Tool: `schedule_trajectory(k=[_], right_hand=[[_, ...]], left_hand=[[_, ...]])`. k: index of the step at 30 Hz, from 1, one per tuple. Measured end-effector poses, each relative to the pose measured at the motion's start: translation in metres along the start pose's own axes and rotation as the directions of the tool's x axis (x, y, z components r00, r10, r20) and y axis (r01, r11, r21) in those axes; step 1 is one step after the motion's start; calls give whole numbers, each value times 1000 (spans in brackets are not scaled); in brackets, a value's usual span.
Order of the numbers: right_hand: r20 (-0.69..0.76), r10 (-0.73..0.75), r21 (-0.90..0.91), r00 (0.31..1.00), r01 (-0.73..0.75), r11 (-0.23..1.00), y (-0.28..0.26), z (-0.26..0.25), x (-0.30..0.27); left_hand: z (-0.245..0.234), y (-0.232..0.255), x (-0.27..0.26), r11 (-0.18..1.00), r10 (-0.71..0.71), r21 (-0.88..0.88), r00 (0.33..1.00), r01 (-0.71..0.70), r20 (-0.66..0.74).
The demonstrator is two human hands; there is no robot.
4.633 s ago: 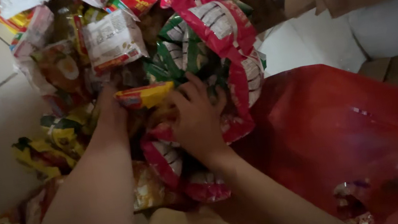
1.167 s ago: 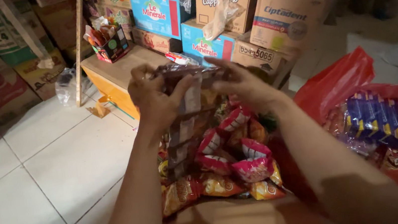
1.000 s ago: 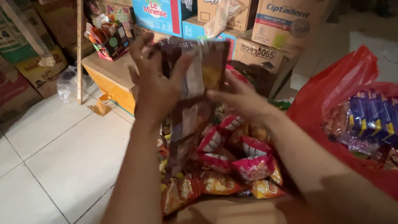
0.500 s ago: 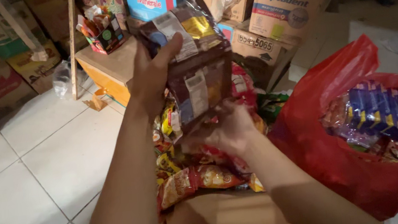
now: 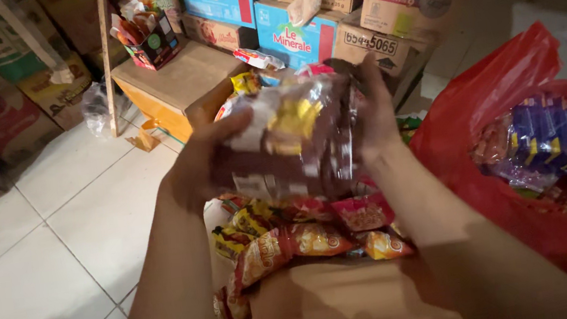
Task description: The person packs various snack items into a red plastic bag. They pick up multiple snack packets and boxes from a pile on the floor and place them into the bag.
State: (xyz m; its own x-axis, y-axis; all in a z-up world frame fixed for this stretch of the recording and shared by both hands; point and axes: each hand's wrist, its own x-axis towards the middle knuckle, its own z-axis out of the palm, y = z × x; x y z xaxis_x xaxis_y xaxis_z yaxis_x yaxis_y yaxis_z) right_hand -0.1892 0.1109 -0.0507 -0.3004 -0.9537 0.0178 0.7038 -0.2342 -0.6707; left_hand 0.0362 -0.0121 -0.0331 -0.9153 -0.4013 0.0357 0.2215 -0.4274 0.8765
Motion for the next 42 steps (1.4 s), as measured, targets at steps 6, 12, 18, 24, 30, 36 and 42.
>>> schedule_trajectory(k=[6,12,18,24,30,36,42], right_hand=[[336,68,-326,940,48,944,-36,3,-2],[356,199,-848,913,227,479,-58,29,-15],[142,393,-963,908,219,-157,-84,74,-49],[218,134,-696,967,251,-672,-44,68,-77],[416,-361,-890,835,293,-348,-31,19,-96],[274,-771,-942,575,322,-94,-29,-20,-111],[306,-920,-867,247,471,-162,-74,-65,-122]], left_hand=[[-3,-17,1,957,-281,25,945,289,-169],[13,-17,9,967,-254,-4,960,256,-119],[35,-11,31,905,-369,91,871,417,-325],[49,-13,68,976,-202,48,964,213,-174],[72,5,109,945,-312,133,946,299,91],[162,1,147,371,234,827,905,-422,356],[277,-13,154,-105,611,902,689,-418,390]])
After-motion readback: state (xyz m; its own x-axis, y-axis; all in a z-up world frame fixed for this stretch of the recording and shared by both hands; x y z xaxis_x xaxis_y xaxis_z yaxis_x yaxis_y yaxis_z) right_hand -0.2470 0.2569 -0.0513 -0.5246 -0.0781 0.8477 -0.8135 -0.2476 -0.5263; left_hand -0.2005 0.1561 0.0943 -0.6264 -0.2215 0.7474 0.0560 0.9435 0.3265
